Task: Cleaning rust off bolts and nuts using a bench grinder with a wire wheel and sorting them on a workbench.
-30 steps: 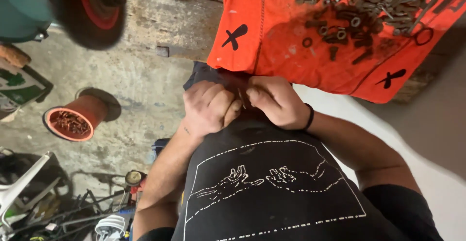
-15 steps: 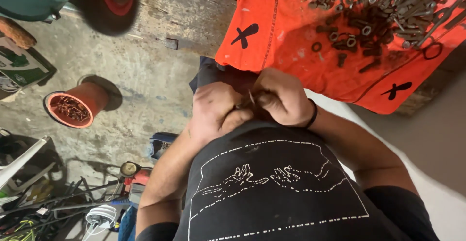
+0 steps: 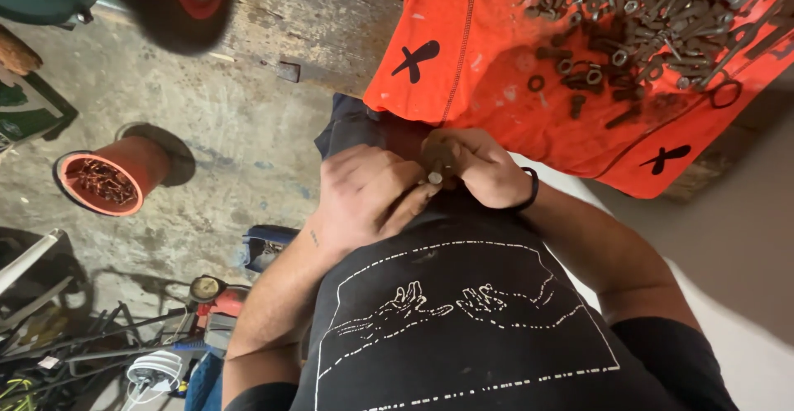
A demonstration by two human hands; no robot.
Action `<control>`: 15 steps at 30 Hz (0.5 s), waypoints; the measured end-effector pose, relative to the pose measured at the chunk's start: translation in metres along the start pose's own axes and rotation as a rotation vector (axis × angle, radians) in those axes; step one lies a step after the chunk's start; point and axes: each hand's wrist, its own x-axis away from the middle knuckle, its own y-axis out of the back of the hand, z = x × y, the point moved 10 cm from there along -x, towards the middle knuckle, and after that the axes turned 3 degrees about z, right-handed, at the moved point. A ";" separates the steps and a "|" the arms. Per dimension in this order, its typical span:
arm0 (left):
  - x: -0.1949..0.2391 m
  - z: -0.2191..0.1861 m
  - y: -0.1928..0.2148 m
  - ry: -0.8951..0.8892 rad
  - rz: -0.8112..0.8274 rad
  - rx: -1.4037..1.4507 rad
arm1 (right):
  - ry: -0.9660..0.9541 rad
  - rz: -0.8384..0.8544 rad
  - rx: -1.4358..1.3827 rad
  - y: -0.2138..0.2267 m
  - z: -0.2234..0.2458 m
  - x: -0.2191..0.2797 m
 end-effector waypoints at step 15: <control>-0.001 -0.015 0.012 0.062 0.127 -0.126 | 0.346 -0.043 0.862 -0.050 0.115 0.009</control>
